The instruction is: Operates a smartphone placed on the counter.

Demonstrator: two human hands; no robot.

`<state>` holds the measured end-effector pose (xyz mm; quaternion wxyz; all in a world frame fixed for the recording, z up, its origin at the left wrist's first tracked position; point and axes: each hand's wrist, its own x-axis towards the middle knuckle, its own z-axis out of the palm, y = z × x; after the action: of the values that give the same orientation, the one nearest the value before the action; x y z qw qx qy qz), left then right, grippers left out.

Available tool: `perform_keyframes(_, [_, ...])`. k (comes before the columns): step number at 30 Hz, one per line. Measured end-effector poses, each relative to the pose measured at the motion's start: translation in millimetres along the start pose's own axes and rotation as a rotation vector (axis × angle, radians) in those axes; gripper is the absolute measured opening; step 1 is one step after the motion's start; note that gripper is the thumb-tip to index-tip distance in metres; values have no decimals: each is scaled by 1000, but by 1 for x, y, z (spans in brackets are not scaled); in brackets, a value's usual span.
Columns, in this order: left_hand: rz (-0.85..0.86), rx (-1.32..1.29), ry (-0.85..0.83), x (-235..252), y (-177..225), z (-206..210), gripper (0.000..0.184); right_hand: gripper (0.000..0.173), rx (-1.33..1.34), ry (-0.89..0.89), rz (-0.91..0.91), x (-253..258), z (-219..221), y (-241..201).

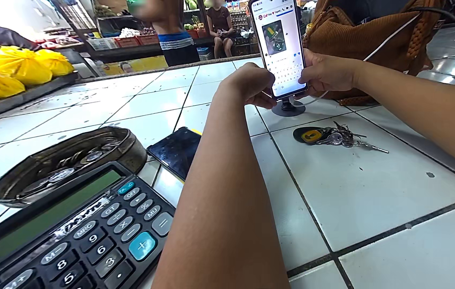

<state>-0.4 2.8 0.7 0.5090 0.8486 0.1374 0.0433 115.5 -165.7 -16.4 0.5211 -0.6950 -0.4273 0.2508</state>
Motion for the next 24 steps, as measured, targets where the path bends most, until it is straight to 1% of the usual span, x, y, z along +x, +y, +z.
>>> perform_keyframes(4, [3,-8,0,-1,0,0,21,55,-3,8,-7,0,1,0])
perform_keyframes(14, [8,-6,-4,-1,0,0,20,55,-11,28,-13,0,3,0])
perform_keyframes(17, [9,-3,1,-1,0,0,22,57,-25,26,-12,0,2,0])
perform_keyframes(24, [10,-4,-8,-1,-1,-1,26,56,-33,29,-12,0,3,0])
